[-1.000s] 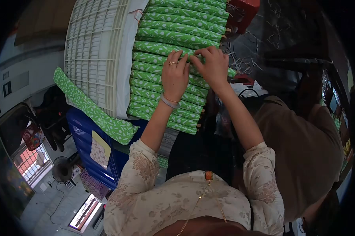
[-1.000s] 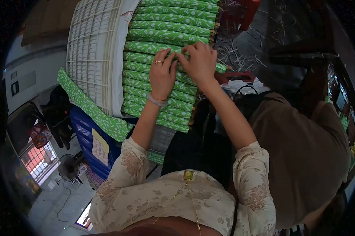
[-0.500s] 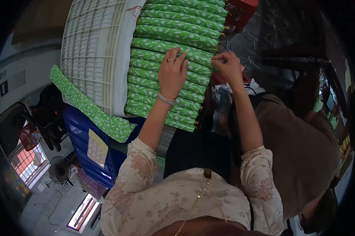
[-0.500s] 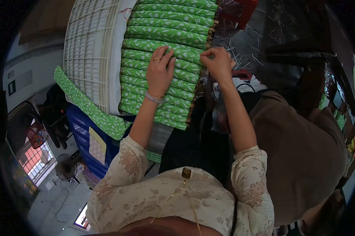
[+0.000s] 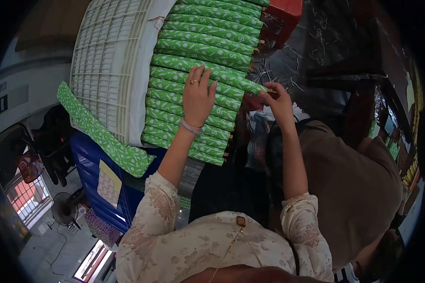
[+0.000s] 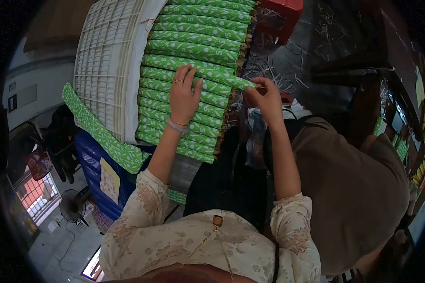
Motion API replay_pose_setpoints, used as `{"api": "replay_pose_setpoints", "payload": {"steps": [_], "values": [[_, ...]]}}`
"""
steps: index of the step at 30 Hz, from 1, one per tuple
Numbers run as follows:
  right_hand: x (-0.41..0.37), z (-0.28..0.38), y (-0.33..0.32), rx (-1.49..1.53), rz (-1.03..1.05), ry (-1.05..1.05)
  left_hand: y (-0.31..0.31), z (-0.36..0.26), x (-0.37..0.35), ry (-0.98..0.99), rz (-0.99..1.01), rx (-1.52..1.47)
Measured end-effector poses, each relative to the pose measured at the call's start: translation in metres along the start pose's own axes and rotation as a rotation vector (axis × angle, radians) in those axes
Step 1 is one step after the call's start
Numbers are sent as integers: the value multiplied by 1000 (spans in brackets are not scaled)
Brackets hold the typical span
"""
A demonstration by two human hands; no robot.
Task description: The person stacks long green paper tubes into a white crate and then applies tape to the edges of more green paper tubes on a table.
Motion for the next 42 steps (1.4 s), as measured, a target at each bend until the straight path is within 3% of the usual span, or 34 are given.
{"api": "replay_pose_setpoints", "payload": {"steps": [6,10,14,20,22,24,29,34,42], "values": [[15,-3,33,-13,17,-152,-5,13,4,-117,-52,72],[22,13,31,-218,99,-182,-9,21,11,-77,-24,83],[53,27,20,-297,-213,-440,-8,27,26,-41,9,63],[83,62,61,-730,-460,-493,4,45,60,-52,46,130],[91,66,77,-667,-368,-407,9,51,60,-53,99,172],[94,71,93,-795,-545,-578,13,56,58,-50,158,219],[108,63,108,-821,-481,-449,15,57,54,-57,176,209],[111,70,107,-622,-456,-204,16,56,53,-68,172,238],[109,70,96,-569,-433,-138,13,55,55,-87,184,261]]}}
Point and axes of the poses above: each hand's wrist, its own x-axis towards the middle knuckle, its own y-axis out of the palm, z = x × y, the point moved 1 cm from there along x, towards the middle knuckle, and after that the axes turned 3 degrees about z, right-handed, at the moved point
